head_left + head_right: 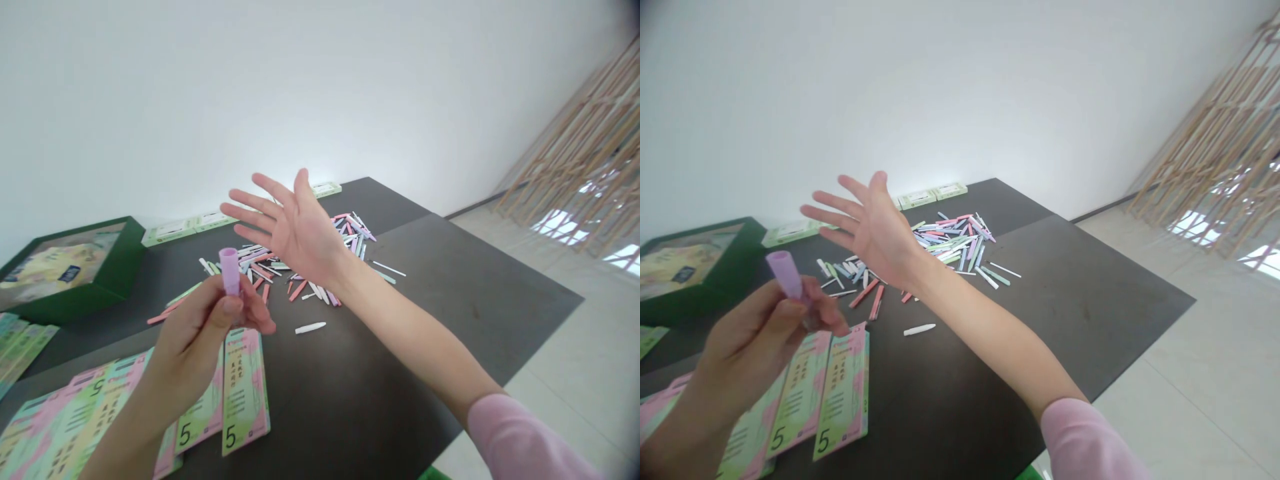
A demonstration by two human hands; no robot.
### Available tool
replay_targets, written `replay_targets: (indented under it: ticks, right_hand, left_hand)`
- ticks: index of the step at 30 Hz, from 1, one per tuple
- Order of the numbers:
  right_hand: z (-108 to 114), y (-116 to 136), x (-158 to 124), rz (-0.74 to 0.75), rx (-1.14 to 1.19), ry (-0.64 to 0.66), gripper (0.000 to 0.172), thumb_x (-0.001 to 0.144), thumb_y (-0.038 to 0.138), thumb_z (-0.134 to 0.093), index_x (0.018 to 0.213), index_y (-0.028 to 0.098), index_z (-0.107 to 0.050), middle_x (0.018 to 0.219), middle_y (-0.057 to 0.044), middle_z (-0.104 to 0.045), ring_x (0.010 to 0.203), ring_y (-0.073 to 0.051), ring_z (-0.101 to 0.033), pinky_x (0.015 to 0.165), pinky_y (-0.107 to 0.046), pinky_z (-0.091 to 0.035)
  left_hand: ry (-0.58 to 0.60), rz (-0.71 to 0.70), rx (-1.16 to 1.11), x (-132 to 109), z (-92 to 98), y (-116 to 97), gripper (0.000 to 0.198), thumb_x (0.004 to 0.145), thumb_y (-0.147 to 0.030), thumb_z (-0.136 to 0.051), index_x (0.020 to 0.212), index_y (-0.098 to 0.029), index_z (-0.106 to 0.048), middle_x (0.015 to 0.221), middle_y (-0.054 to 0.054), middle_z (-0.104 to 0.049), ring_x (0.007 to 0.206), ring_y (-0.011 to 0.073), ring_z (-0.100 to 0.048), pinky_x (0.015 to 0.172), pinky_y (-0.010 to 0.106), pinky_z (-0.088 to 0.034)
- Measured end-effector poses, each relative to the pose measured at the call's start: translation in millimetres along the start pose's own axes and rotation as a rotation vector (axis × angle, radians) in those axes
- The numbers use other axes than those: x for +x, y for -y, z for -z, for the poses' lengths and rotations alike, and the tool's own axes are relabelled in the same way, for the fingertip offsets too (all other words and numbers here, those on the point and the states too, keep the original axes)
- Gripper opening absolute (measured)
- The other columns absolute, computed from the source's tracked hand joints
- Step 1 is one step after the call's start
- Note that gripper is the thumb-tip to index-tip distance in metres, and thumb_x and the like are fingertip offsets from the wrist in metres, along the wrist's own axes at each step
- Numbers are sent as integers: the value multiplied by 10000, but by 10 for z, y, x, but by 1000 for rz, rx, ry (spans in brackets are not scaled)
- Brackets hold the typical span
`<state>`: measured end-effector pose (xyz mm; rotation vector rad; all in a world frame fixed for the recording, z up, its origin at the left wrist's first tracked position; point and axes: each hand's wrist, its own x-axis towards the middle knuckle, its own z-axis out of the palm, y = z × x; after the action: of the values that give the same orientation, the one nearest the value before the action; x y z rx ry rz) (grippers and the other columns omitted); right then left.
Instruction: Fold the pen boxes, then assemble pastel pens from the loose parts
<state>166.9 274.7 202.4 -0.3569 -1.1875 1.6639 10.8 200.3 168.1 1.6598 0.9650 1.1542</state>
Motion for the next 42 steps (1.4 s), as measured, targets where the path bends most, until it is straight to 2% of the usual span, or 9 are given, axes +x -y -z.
replay_targets:
  ticks: [4, 6, 9, 12, 16, 25, 30, 35, 42]
  right_hand:
    - [-25, -5, -124, -20, -49, -29, 718, 964, 576, 39, 1520, 153, -127, 1530, -146, -379, 1357, -239, -462, 1116, -503, -348]
    - [-57, 21, -200, -5, -178, 11, 722, 966, 596, -18, 1528, 155, -125, 1554, -140, -347, 1336, -225, -485, 1119, -462, -358]
    - [-63, 104, -334, 155, -528, 76, 641, 984, 560, -225, 1493, 171, -271, 1563, -85, -343, 1321, -177, -486, 1131, -357, -357]
    - [29, 169, -443, 366, -867, -69, 456, 998, 410, -301, 1363, 180, -448, 1457, -50, -471, 1320, -134, -459, 1102, -284, -378]
    - [281, 98, -484, 361, -995, -195, 400, 999, 391, -296, 1279, 171, -478, 1274, -77, -588, 1115, -133, -587, 947, -286, -483]
    - [613, -64, -650, 321, -1031, -208, 290, 951, 322, -447, 1191, 169, -504, 1015, -44, -669, 652, -81, -574, 676, -239, -462]
    - [436, 31, -768, 203, -1134, -6, 267, 897, 439, -573, 978, 187, -609, 582, 70, -587, 492, -66, -444, 546, -208, -322]
    - [265, 110, -645, 260, -1285, 148, 350, 897, 545, -544, 938, 204, -613, 640, 52, -590, 583, -81, -534, 578, -210, -303]
    - [19, 315, -423, 370, -1526, 333, 383, 988, 499, -356, 905, 204, -585, 659, 32, -537, 542, -99, -423, 549, -244, -259]
  left_hand:
    - [-36, -182, 591, -12, 54, -35, 252, 957, -353, -449, 773, -239, -577, 564, -75, -558, 492, 61, -513, 531, 171, -426]
    - [-53, -218, 647, -2, 31, -35, 250, 944, -343, -473, 757, -236, -601, 583, -61, -609, 526, 71, -555, 544, 175, -433]
    - [-110, -145, 211, 30, -27, -47, 181, 902, -370, -575, 817, -234, -658, 707, -37, -707, 695, 116, -682, 702, 201, -563]
    - [-323, -82, -380, 96, -56, -99, 124, 876, -330, -634, 848, -218, -678, 776, -54, -751, 853, 137, -726, 822, 229, -605]
    - [-544, 27, -653, 188, -68, -129, 243, 942, -133, -466, 790, -168, -653, 785, -27, -769, 926, 152, -731, 750, 203, -619]
    - [-428, -12, -544, 53, -96, 9, 36, 848, -212, -673, 824, -211, -646, 961, -40, -781, 1103, 186, -675, 952, 292, -577]
    - [-400, 32, -423, 18, -149, 188, 114, 778, -271, -756, 788, -228, -651, 971, -20, -769, 1115, 166, -666, 985, 255, -536]
    - [-362, 50, -365, 47, -228, 249, 135, 756, -301, -770, 809, -248, -657, 951, 9, -772, 1046, 196, -697, 929, 278, -565]
    - [-357, -25, 36, 48, -211, 143, 99, 783, -214, -713, 845, -289, -694, 853, -46, -735, 815, 149, -681, 705, 219, -561]
